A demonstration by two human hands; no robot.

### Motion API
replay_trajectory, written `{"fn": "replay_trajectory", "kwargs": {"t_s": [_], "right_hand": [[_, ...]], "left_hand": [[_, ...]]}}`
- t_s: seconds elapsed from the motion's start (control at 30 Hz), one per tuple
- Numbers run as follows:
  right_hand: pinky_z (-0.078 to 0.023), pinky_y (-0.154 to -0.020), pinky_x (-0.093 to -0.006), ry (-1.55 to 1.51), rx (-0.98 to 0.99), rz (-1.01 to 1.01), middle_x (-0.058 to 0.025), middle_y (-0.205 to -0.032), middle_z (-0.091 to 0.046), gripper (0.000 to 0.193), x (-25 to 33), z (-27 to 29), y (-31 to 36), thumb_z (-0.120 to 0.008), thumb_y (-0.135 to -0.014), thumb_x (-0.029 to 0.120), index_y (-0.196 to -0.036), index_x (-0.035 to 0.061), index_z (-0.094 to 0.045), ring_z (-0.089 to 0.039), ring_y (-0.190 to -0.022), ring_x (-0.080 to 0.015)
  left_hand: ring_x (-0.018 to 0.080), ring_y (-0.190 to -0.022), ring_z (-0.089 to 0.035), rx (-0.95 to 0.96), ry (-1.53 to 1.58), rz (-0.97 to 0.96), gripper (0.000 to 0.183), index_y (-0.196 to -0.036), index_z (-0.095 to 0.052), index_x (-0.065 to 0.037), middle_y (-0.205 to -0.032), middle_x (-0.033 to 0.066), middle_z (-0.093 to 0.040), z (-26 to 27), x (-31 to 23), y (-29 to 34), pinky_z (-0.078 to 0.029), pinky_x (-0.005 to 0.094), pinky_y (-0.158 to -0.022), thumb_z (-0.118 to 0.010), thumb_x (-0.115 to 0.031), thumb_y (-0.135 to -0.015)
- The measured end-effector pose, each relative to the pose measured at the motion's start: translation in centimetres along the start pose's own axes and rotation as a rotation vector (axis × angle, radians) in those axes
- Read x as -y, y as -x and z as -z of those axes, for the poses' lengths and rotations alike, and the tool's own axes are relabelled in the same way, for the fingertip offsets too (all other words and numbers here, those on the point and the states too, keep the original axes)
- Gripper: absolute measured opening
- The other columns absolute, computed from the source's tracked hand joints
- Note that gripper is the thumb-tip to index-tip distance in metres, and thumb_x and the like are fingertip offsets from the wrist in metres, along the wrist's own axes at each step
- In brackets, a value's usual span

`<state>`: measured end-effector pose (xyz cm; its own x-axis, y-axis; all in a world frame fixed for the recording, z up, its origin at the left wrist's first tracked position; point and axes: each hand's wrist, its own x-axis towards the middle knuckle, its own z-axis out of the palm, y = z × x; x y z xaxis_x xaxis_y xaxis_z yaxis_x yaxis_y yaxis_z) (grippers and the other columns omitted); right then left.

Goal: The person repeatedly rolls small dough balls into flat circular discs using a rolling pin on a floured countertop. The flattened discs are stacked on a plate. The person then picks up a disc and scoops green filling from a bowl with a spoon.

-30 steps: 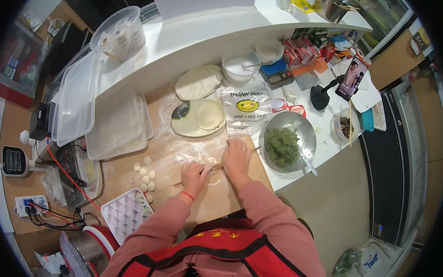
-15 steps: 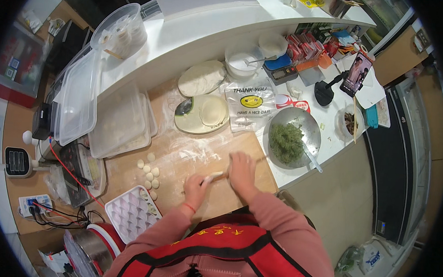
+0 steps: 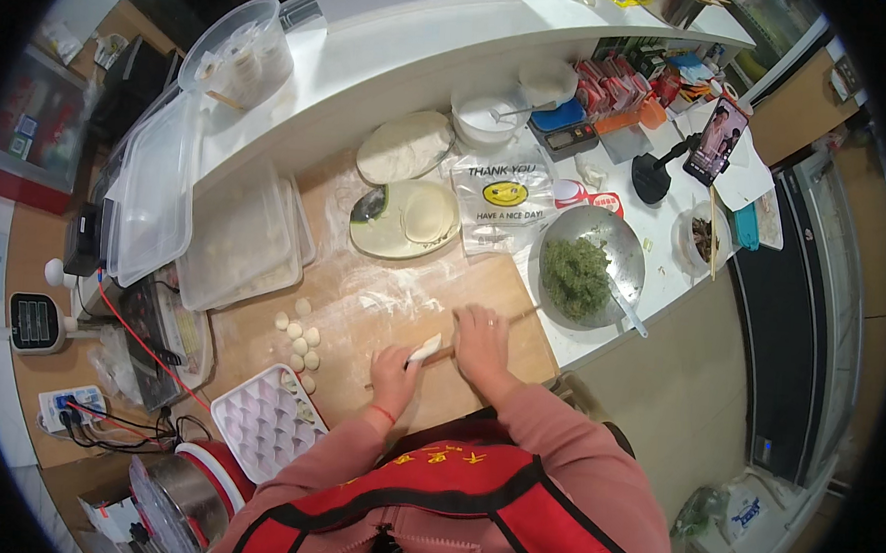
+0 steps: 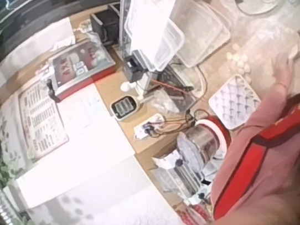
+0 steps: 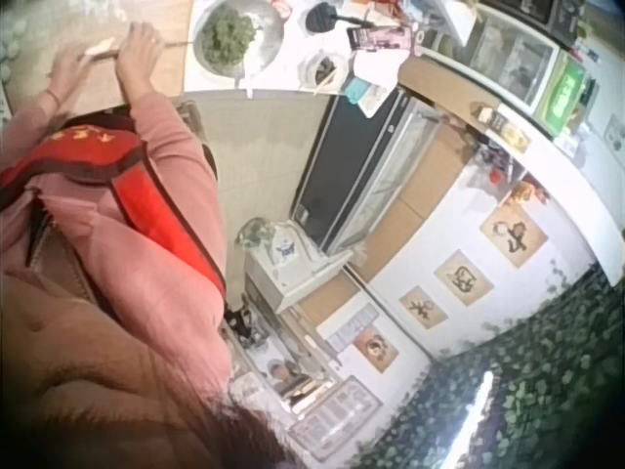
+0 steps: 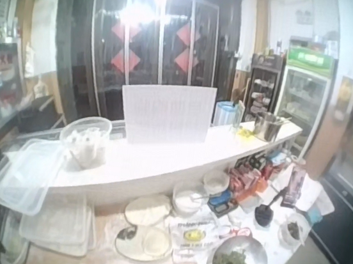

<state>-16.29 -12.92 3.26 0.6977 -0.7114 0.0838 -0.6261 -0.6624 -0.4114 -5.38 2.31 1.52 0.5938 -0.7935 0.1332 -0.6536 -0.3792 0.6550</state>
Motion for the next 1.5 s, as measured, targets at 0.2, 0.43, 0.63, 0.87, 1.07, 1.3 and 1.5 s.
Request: {"fn": "replay_trajectory", "kwargs": {"t_s": [0.2,0.43,0.63,0.87,1.07,1.3,1.5], "right_hand": [[-0.040,-0.097,-0.0495,-0.079,-0.273,-0.024,-0.0126,-0.115,-0.061,0.025,0.0,-1.0,-3.0,-0.063,-0.093,0.010,-0.118,0.0096,-0.064,-0.057,-0.111,-0.0335],[-0.040,-0.097,-0.0491,-0.068,0.028,-0.015,-0.0128,-0.116,-0.061,0.025,0.7,0.3,0.5,-0.063,-0.092,0.010,-0.117,0.0100,-0.064,-0.057,-0.112,-0.0334],[-0.040,-0.095,-0.0476,-0.072,-0.209,-0.053,-0.0114,-0.115,-0.062,0.028,0.3,-1.4,-3.4,-0.063,-0.089,0.010,-0.117,0.0102,-0.065,-0.058,-0.111,-0.0315],[-0.041,-0.095,-0.0475,-0.027,-0.082,-0.005,-0.0120,-0.116,-0.063,0.029,0.2,-0.2,0.1,-0.063,-0.089,0.011,-0.118,0.0095,-0.065,-0.058,-0.112,-0.0323],[-0.039,-0.100,-0.0472,-0.115,-0.251,-0.081,-0.0127,-0.117,-0.062,0.028,-1.0,-1.1,-5.7,-0.065,-0.092,0.017,-0.118,0.0088,-0.063,-0.057,-0.112,-0.0341],[-0.037,-0.102,-0.0513,-0.201,0.182,0.288,-0.0109,-0.110,-0.062,0.025,-5.6,0.9,6.5,-0.074,-0.090,0.027,-0.108,0.0121,-0.066,-0.056,-0.109,-0.0352],[-0.039,-0.100,-0.0470,-0.155,0.002,0.196,-0.0121,-0.114,-0.061,0.030,-1.9,-0.2,2.3,-0.072,-0.091,0.027,-0.113,0.0087,-0.063,-0.055,-0.112,-0.0335]], "left_hand": [[0.0332,-0.096,-0.064,0.037,-0.075,-0.045,0.016,-0.099,-0.072,-0.010,-0.096,0.0115,-0.069,-0.7,1.3,-0.4,-0.045,0.0455,-0.093,-0.074,-0.015,-0.084],[0.0328,-0.096,-0.064,0.054,-0.041,0.082,0.018,-0.096,-0.070,-0.010,-0.096,0.0125,-0.068,0.4,0.0,0.4,-0.045,0.0441,-0.090,-0.077,-0.013,-0.079],[0.0321,-0.101,-0.063,-0.096,-0.080,-0.019,0.015,-0.093,-0.070,-0.011,-0.096,0.0102,-0.068,0.3,1.5,-1.3,-0.044,0.0462,-0.092,-0.076,-0.012,-0.079],[0.0316,-0.098,-0.062,-0.110,-0.163,0.120,0.012,-0.091,-0.069,-0.012,-0.093,0.0081,-0.068,1.6,2.3,0.4,-0.042,0.0478,-0.091,-0.077,-0.018,-0.084],[0.0286,-0.094,-0.063,-0.115,-0.084,-0.037,0.012,-0.091,-0.072,-0.011,-0.091,0.0065,-0.068,1.4,3.5,-3.2,-0.043,0.0439,-0.090,-0.077,-0.020,-0.086],[0.0298,-0.094,-0.065,-0.075,0.120,0.269,0.004,-0.089,-0.075,-0.013,-0.093,0.0075,-0.070,1.5,2.6,-0.2,-0.046,0.0443,-0.090,-0.075,-0.015,-0.086],[0.0302,-0.090,-0.066,0.037,-0.122,0.094,0.007,-0.091,-0.076,-0.013,-0.089,0.0081,-0.071,-1.0,-0.6,-2.2,-0.047,0.0433,-0.089,-0.074,-0.019,-0.088]]}}
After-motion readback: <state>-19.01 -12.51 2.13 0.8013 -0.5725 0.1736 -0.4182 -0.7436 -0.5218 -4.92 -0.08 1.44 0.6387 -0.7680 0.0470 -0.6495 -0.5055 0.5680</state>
